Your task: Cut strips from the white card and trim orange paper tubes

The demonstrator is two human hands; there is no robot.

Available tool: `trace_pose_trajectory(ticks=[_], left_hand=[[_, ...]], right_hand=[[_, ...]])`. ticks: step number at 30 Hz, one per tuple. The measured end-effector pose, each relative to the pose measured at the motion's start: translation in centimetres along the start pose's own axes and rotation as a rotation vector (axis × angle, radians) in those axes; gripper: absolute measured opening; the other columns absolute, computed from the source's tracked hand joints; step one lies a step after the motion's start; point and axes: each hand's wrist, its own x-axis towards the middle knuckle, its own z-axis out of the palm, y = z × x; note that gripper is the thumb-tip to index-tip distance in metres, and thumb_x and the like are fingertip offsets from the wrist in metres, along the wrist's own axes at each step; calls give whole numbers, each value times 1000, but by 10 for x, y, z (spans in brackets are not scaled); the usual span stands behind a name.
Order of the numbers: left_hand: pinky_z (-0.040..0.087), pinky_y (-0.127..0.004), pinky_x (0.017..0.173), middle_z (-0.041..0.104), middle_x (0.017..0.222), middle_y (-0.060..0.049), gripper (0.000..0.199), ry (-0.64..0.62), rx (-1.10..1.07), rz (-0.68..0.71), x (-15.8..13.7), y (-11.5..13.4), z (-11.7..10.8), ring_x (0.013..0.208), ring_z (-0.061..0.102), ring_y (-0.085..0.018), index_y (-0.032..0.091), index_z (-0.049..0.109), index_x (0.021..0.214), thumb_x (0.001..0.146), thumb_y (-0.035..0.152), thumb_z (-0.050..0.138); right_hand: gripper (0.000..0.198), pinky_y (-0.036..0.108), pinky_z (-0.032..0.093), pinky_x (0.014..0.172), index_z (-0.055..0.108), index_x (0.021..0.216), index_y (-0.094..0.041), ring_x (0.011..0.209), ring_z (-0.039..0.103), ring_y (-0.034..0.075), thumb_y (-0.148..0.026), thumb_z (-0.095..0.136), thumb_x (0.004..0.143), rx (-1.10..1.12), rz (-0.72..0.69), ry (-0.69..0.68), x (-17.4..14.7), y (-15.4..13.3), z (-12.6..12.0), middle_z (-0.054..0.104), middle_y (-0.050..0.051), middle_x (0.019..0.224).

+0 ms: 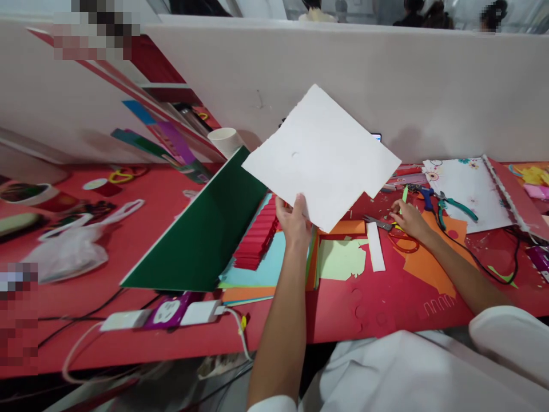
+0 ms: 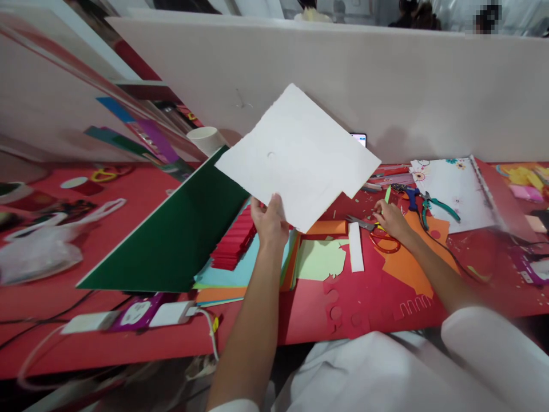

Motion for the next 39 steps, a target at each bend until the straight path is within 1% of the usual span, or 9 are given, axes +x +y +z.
trace_pose_trajectory(ticks=[5, 10, 15, 21, 24, 28, 31, 34, 39], left_hand=[[59, -40, 110, 75, 132, -12, 59, -22, -62, -67, -8, 0, 6, 129, 70, -27, 24, 67, 123, 76, 53, 90], [61, -38, 108, 77, 130, -10, 56, 43, -127, -160, -15, -2, 9, 130, 70, -26, 23, 71, 117, 70, 45, 95], [61, -38, 108, 78, 126, -10, 53, 23, -115, -141, -18, 0, 11, 129, 70, -26, 23, 74, 112, 70, 47, 95], [60, -39, 110, 80, 119, -10, 54, 1, -110, -106, -20, 3, 15, 128, 71, -28, 21, 76, 112, 70, 50, 95], [61, -39, 108, 80, 114, -10, 56, -7, -110, -113, -19, 2, 15, 126, 72, -28, 20, 76, 111, 68, 50, 96], [62, -39, 107, 80, 115, -9, 57, 9, -127, -110, -19, 1, 15, 123, 74, -27, 22, 76, 112, 66, 49, 97], [62, -38, 108, 81, 115, -9, 56, 14, -129, -106, -19, 0, 14, 123, 74, -27, 22, 76, 114, 68, 47, 97], [61, -39, 109, 80, 117, -10, 56, 4, -113, -108, -19, -1, 14, 127, 72, -29, 21, 75, 115, 70, 47, 95], [60, -41, 111, 79, 121, -11, 57, 16, -141, -117, -19, 2, 15, 130, 70, -29, 20, 75, 113, 67, 46, 97]], right_hand=[[14, 39, 53, 80, 59, 109, -23, 90, 70, 27, -33, 55, 100, 87, -36, 83, -3, -5, -9, 73, 11, 101], [15, 38, 55, 76, 62, 104, -23, 81, 70, 25, -30, 65, 91, 102, -6, 96, -3, -6, -17, 76, 10, 99], [16, 39, 56, 78, 65, 106, -23, 83, 73, 27, -26, 66, 91, 53, 11, 27, -5, -7, -18, 79, 11, 103], [18, 39, 55, 81, 65, 108, -24, 88, 74, 28, -26, 66, 91, 54, 8, 25, -6, -10, -17, 79, 9, 101], [14, 38, 55, 80, 63, 104, -24, 85, 73, 25, -30, 66, 91, 111, 13, 63, -5, -10, -17, 77, 8, 99], [14, 37, 55, 79, 61, 98, -23, 85, 69, 25, -35, 65, 92, 142, 1, 180, -3, -9, -18, 73, 9, 96], [14, 39, 55, 87, 64, 102, -23, 92, 70, 26, -33, 64, 93, 150, -17, 209, -2, -7, -20, 75, 10, 102], [20, 43, 55, 95, 70, 111, -22, 98, 72, 29, -31, 62, 96, 150, -18, 170, -2, -5, -20, 77, 10, 106], [33, 44, 57, 94, 76, 120, -21, 94, 72, 27, -30, 48, 104, 106, -6, 115, -2, 2, -18, 71, 15, 119]])
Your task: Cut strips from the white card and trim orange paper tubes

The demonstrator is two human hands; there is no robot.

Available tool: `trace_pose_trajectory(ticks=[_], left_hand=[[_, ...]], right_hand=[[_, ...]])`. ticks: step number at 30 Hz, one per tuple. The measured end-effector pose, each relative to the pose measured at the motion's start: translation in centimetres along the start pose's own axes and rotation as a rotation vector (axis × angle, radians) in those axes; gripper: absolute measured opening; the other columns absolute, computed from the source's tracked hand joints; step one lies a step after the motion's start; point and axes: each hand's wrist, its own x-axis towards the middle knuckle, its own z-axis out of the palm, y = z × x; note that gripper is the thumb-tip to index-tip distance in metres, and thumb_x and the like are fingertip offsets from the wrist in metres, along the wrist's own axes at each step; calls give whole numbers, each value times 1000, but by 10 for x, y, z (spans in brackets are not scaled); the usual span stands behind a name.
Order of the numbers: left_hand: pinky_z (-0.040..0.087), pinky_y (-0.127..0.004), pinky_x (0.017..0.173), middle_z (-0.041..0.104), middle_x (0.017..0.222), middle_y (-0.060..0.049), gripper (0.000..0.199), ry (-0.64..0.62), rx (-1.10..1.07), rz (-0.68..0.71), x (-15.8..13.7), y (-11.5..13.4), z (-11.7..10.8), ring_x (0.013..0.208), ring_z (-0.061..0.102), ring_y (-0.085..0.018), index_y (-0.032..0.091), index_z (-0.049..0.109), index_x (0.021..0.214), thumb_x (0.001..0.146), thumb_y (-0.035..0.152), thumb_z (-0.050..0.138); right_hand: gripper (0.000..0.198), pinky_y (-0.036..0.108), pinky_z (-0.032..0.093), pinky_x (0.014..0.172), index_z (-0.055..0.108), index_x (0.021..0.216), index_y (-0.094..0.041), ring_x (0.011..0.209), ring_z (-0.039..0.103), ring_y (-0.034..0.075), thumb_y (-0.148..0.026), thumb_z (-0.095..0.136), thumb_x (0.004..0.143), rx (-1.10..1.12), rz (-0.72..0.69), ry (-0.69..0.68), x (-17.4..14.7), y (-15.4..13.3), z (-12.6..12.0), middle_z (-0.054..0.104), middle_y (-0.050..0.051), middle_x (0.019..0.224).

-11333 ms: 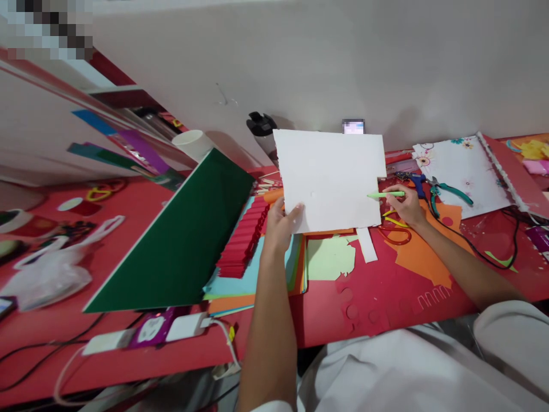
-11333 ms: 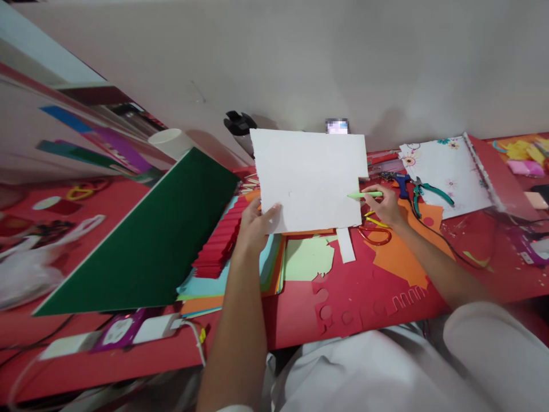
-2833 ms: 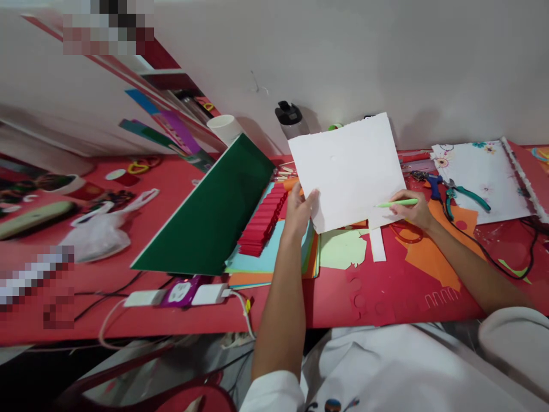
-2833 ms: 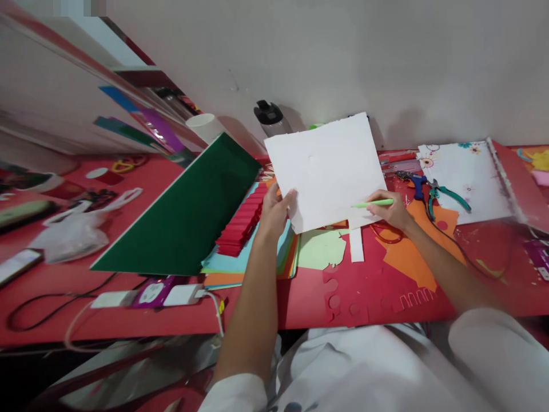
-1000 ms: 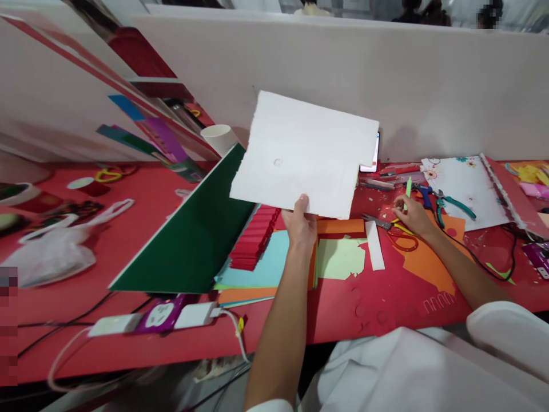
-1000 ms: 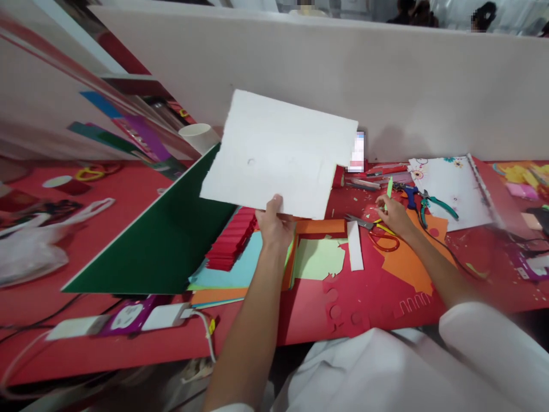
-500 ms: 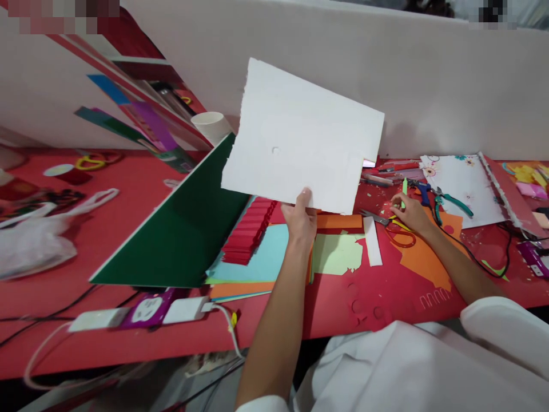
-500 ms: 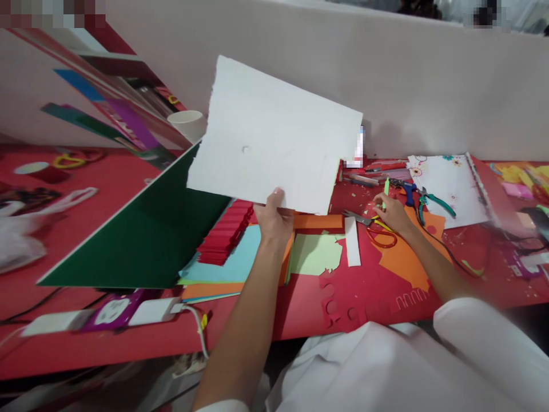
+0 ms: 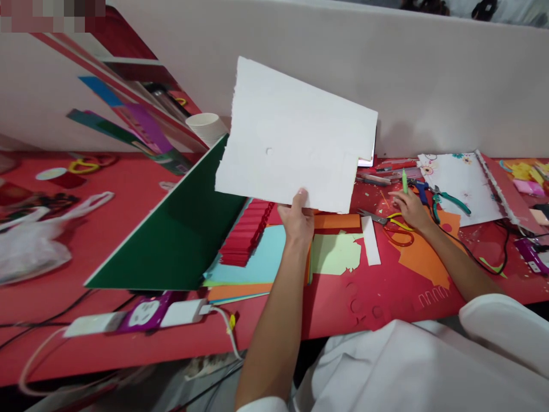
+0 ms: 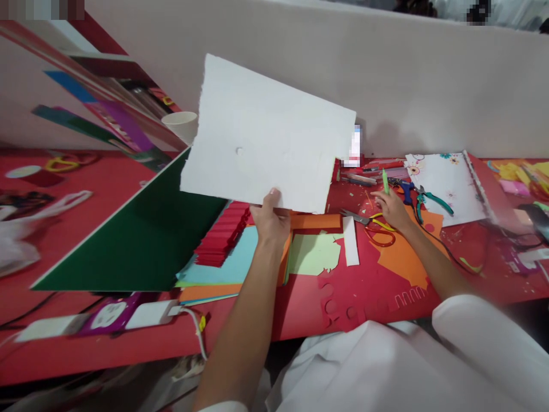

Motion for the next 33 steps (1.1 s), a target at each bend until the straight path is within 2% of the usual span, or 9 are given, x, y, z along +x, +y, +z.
trace_pose_trajectory(ticks=[2, 4, 7, 12, 19, 27, 33], left_hand=[[60, -38, 110, 80, 119, -12, 57, 19, -35, -5, -2, 2, 2, 129, 71, -28, 19, 75, 110, 64, 43, 99], [60, -35, 108, 80, 117, -11, 56, 44, -65, -19, -4, 4, 5, 128, 71, -27, 19, 75, 108, 62, 40, 99], [60, -31, 106, 81, 115, -8, 52, 59, -77, -58, -6, 5, 7, 128, 71, -24, 20, 75, 105, 63, 38, 99], [60, -30, 106, 81, 118, -8, 47, 35, -90, -95, -6, 2, 6, 127, 72, -23, 21, 77, 105, 64, 34, 98], [62, -29, 98, 82, 117, -8, 45, 34, -93, -107, -6, 2, 4, 116, 76, -21, 22, 78, 102, 64, 34, 99], [58, -35, 110, 81, 119, -10, 49, 5, -74, -80, -8, 3, 7, 129, 71, -25, 21, 78, 109, 67, 37, 97], [59, -33, 108, 81, 115, -10, 46, 27, -70, -58, -7, 2, 8, 128, 72, -25, 20, 77, 101, 65, 40, 98]], right_hand=[[35, 45, 56, 97, 78, 117, -20, 100, 71, 29, -30, 47, 104, -39, -35, 1, 0, 2, 0, 70, 16, 121], [34, 46, 55, 98, 79, 112, -20, 103, 70, 31, -30, 47, 104, -80, -68, 8, 0, 2, 0, 72, 16, 114], [26, 42, 55, 90, 78, 105, -21, 93, 69, 28, -31, 54, 101, -108, -71, 22, 0, 1, 1, 75, 12, 100], [10, 37, 52, 83, 72, 90, -22, 85, 69, 25, -28, 65, 93, -74, -72, 29, 2, -2, 3, 78, 8, 92], [7, 32, 49, 72, 64, 85, -22, 72, 66, 20, -26, 68, 88, -35, 15, 31, 2, -3, -1, 75, 5, 85], [5, 33, 49, 76, 65, 92, -22, 77, 68, 22, -26, 67, 89, -89, -14, -19, 1, -8, -4, 76, 7, 92], [20, 36, 52, 79, 68, 105, -22, 80, 69, 25, -26, 70, 86, -74, -27, 9, 2, -10, -10, 78, 9, 101]])
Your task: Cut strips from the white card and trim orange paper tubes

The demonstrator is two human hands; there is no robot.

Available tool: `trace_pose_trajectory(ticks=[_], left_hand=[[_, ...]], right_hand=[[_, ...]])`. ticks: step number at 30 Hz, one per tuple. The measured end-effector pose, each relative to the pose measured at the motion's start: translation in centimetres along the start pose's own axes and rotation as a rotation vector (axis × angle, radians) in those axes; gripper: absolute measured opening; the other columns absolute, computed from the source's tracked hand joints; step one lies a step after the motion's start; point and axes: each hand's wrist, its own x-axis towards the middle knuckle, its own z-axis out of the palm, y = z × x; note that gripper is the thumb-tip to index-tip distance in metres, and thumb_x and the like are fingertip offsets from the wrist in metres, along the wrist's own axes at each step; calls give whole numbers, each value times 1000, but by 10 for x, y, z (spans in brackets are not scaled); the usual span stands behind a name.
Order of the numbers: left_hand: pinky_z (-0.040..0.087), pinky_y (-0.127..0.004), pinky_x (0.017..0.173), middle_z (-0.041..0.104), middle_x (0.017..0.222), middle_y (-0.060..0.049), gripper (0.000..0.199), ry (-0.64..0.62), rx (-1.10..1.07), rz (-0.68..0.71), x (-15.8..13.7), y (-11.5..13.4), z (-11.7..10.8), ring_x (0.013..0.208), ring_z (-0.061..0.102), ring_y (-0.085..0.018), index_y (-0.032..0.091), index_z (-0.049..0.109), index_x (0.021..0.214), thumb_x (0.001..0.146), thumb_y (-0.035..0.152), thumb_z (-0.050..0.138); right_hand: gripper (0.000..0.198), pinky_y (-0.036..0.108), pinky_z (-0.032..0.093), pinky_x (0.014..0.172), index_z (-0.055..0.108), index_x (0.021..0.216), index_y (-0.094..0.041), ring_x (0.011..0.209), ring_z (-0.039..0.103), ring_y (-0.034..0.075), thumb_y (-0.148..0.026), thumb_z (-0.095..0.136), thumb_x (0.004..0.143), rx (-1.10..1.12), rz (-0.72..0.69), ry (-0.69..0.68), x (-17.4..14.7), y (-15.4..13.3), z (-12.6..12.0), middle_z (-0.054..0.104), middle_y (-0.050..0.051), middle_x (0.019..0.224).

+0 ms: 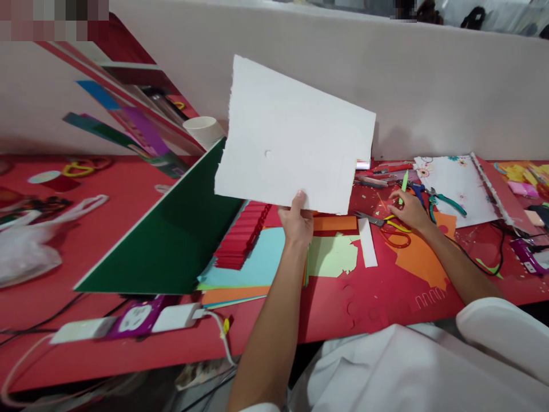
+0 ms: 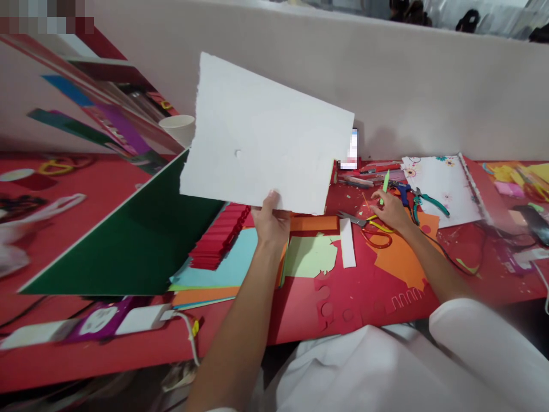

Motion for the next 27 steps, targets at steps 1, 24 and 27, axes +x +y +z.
trace_pose_trajectory(ticks=[1, 24, 27], left_hand=[[59, -33, 108, 81, 114, -9, 46, 5, 2, 2, 0, 0, 0, 127, 72, -25, 20, 77, 100, 65, 40, 98], [60, -35, 108, 80, 117, -8, 44, 26, 24, 20, 0, 1, 0, 128, 71, -25, 21, 77, 103, 69, 40, 96], [58, -36, 111, 80, 119, -8, 44, 13, 33, 28, -1, 3, 0, 129, 70, -25, 22, 77, 105, 70, 40, 95]], right_hand=[[21, 37, 52, 80, 68, 106, -22, 81, 70, 25, -26, 71, 86, 5, -10, 3, 0, 0, -1, 78, 9, 104], [39, 31, 50, 65, 75, 76, -21, 66, 66, 20, -52, 64, 96, 72, 0, -32, 3, 28, -59, 77, 4, 73], [37, 30, 48, 63, 74, 75, -21, 63, 65, 19, -50, 64, 95, 53, -29, -119, 2, 30, -59, 77, 4, 73]])
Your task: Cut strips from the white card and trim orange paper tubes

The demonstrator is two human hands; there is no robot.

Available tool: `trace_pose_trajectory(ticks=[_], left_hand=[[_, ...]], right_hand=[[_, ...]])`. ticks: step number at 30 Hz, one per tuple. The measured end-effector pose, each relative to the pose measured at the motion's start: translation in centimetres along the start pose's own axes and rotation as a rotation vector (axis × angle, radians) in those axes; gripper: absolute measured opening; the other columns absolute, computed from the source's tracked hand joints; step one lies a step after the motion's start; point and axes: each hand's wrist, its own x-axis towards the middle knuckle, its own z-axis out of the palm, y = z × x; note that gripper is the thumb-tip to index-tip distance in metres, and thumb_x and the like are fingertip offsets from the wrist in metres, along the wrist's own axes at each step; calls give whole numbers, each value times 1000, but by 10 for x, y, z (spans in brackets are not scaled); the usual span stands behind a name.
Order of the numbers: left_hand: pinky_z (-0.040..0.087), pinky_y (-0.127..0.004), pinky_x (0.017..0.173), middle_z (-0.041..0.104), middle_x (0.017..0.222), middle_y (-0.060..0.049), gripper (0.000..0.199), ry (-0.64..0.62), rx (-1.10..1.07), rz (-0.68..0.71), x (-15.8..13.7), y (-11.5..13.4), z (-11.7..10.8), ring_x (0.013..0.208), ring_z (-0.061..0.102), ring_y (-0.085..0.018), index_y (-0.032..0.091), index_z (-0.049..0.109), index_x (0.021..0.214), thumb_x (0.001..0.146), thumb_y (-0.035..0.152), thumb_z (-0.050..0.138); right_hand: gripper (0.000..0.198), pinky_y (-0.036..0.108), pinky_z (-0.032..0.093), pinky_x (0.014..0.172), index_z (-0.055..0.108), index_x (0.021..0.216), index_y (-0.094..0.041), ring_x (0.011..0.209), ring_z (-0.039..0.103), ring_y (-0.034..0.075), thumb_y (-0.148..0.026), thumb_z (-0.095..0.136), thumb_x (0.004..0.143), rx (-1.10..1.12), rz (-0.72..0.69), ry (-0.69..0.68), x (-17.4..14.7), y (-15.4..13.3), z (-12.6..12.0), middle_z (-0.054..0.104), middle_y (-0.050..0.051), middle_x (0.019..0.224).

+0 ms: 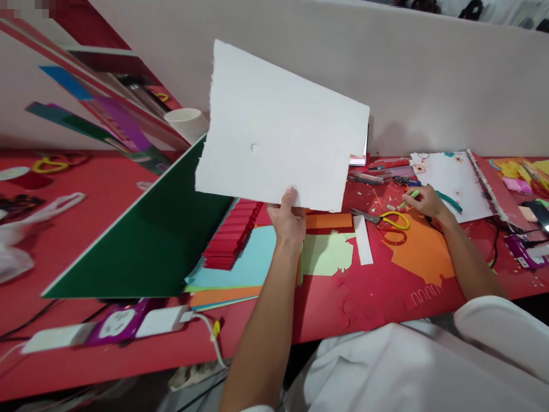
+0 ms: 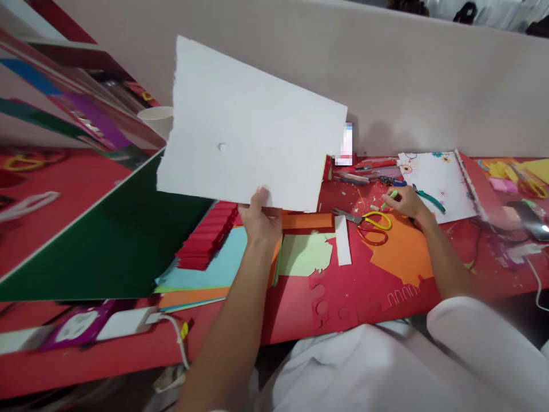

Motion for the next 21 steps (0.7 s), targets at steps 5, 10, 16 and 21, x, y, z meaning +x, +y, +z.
trace_pose_trajectory(ticks=[5, 10, 16, 21], left_hand=[[58, -34, 110, 80, 118, -7, 44, 13, -15, 13, 1, -1, 0, 130, 70, -24, 22, 77, 102, 67, 39, 97], [60, -33, 105, 81, 115, -7, 45, 18, -25, 19, 1, -2, 0, 124, 73, -23, 22, 78, 100, 64, 39, 98], [58, -35, 110, 80, 119, -8, 41, 12, 7, 26, 0, -1, 0, 132, 69, -25, 22, 78, 103, 69, 40, 94], [58, -35, 111, 80, 121, -8, 44, 28, -9, 13, 0, -1, 0, 131, 69, -24, 23, 77, 106, 69, 38, 95]], right_hand=[[33, 31, 48, 66, 75, 78, -22, 66, 69, 22, -48, 64, 94, -24, -29, -38, 1, 1, 3, 77, 4, 73], [32, 33, 51, 70, 78, 82, -21, 68, 71, 23, -46, 62, 93, -17, -56, -48, 1, -4, 5, 81, 6, 80], [32, 35, 52, 74, 80, 83, -22, 70, 73, 24, -47, 63, 92, 5, -41, -61, 2, -7, 5, 81, 7, 79], [30, 36, 54, 75, 82, 85, -23, 74, 74, 25, -47, 65, 91, 15, -34, -32, 1, -4, 6, 83, 7, 86]])
